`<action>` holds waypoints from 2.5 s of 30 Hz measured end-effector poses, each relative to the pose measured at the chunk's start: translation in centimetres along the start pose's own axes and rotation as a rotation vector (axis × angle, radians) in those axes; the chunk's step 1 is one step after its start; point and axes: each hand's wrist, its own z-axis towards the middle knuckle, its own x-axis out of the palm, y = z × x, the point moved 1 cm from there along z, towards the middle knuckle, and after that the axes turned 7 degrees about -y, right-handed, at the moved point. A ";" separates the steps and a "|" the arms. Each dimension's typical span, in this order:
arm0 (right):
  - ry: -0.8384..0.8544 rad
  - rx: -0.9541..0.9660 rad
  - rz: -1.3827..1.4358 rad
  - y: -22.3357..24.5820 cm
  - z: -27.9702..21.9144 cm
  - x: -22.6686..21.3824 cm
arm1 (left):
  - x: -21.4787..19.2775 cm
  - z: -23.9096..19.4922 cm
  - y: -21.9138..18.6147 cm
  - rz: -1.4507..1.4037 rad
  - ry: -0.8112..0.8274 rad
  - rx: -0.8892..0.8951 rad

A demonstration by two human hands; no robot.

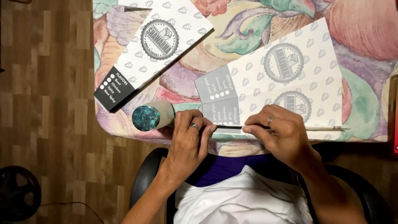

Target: Manually assembling paper food packaging by folding, applying glue, and attaching labels.

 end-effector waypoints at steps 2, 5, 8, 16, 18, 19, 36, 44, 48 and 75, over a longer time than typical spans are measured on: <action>0.009 0.017 0.004 -0.1 0.2 0.0 | -0.2 0.3 -0.1 -0.029 0.011 -0.038; 0.019 0.042 0.001 -0.5 -0.1 0.1 | -0.2 0.3 0.0 -0.038 0.028 -0.064; 0.031 0.051 -0.011 -0.7 -0.1 0.1 | 0.0 0.2 0.2 -0.045 0.026 -0.084; 0.045 0.097 -0.012 -0.8 -0.2 0.3 | 0.0 0.4 0.0 -0.066 0.046 -0.141; 0.044 0.101 -0.012 -0.8 -0.2 0.3 | 0.0 0.3 0.1 -0.065 0.045 -0.138; 0.042 0.104 -0.012 -0.8 -0.1 0.3 | 0.1 0.4 0.1 -0.063 0.044 -0.135; 0.042 0.135 -0.097 -1.0 -0.4 0.5 | 3.7 -2.1 -0.1 0.098 -0.175 0.459; 0.072 -0.181 -0.334 0.8 -1.2 -2.2 | 1.3 -1.8 -3.2 0.319 0.085 0.458; 0.013 -0.136 -0.262 0.2 -2.0 -3.3 | 1.8 -2.6 -2.6 0.407 0.177 0.445; 0.124 -0.035 -0.401 -1.5 -2.7 -4.5 | 2.6 -1.9 -5.3 0.666 0.266 0.415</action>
